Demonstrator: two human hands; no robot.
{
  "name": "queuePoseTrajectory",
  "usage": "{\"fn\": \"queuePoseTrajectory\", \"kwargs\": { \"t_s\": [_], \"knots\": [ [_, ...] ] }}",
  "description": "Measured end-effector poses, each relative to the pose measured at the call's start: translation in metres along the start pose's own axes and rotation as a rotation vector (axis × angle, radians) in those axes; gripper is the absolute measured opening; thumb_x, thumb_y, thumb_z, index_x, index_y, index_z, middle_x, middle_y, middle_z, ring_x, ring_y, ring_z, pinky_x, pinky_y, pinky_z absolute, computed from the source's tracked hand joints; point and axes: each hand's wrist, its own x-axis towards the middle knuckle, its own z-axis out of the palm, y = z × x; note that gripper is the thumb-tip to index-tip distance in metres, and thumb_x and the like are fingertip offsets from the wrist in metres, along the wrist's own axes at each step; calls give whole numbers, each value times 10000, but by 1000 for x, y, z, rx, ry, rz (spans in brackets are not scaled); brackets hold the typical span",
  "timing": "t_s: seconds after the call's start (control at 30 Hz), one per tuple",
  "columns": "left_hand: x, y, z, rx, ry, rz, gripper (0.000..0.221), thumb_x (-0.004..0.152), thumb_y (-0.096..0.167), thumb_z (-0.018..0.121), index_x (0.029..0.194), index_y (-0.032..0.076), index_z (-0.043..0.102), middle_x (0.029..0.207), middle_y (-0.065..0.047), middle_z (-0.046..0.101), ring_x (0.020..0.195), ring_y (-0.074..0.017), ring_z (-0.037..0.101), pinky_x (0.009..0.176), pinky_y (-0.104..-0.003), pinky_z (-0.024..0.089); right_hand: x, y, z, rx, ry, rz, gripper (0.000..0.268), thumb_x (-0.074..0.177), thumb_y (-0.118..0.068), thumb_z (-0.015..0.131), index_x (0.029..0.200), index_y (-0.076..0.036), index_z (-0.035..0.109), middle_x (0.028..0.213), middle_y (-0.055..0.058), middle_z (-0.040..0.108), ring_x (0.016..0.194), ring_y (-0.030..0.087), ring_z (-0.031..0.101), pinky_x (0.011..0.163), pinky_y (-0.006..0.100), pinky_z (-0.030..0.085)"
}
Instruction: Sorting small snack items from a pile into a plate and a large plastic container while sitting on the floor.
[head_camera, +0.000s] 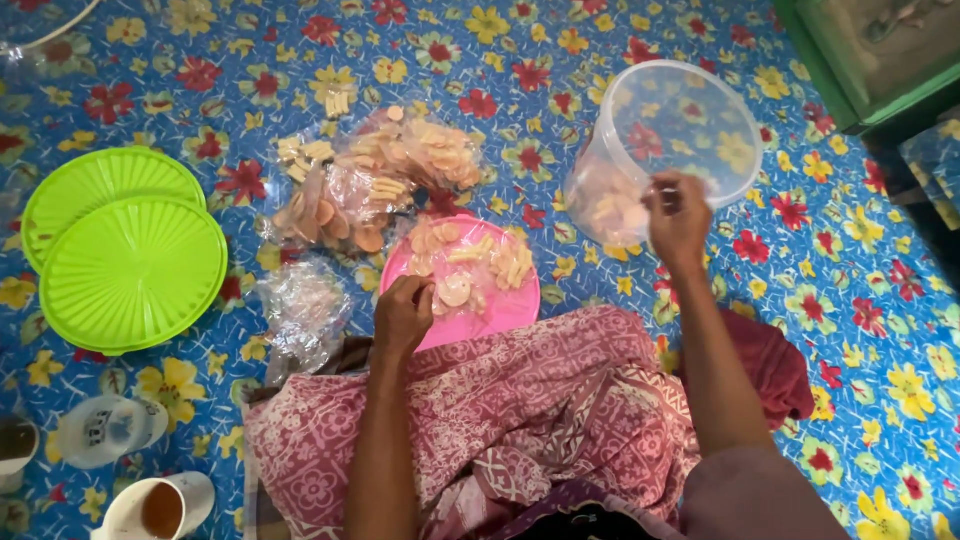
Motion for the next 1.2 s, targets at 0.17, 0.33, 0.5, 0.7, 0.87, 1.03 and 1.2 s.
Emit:
{"fn": "queuePoseTrajectory", "kwargs": {
  "t_s": [0.17,0.33,0.5,0.7,0.87,1.03,1.2],
  "knots": [
    [2,3,-2,-9,17,-10,65,818,133,633,856,88,663,697,-105,589,664,-305,629,562,-357,505,-41,1,52,22,-240,81,175,844,-4,654,1003,-70,625,886,109,616,766,256,654,648,315,529],
    [7,14,-9,-8,42,-32,61,830,124,624,858,77,653,708,-114,589,678,-316,630,570,-359,507,-95,17,109,50,-445,199,171,821,-89,670,977,-156,653,898,35,659,826,194,667,687,283,534],
    [9,10,-7,19,35,-24,57,831,127,618,858,91,651,706,-99,587,676,-309,630,583,-357,505,-128,-44,122,84,-660,165,189,780,-111,694,961,-87,648,841,129,619,769,288,659,631,337,563],
    [11,8,-5,25,26,-25,48,827,133,624,855,104,651,705,-95,582,681,-305,629,569,-361,501,-161,-47,149,-5,-725,282,206,761,-242,722,874,-90,642,753,122,619,685,288,644,598,381,534],
    [10,4,-3,56,19,-41,52,827,154,627,859,122,653,698,-75,577,679,-281,631,583,-345,504,-164,-60,161,-117,-785,334,224,763,-335,715,853,-139,656,758,66,627,726,247,648,640,357,529],
    [11,6,-4,53,0,-42,54,826,153,627,859,116,650,696,-82,574,678,-288,630,587,-352,505,-187,-47,176,-275,-796,342,217,777,-405,681,831,-196,656,756,24,615,778,228,650,680,362,533],
    [9,5,-2,56,-2,-39,53,824,147,625,859,113,647,697,-82,574,687,-291,632,594,-352,508,-194,-42,171,-442,-877,338,340,778,-501,621,775,-166,678,739,68,642,776,288,656,687,431,526]
  ]
}}
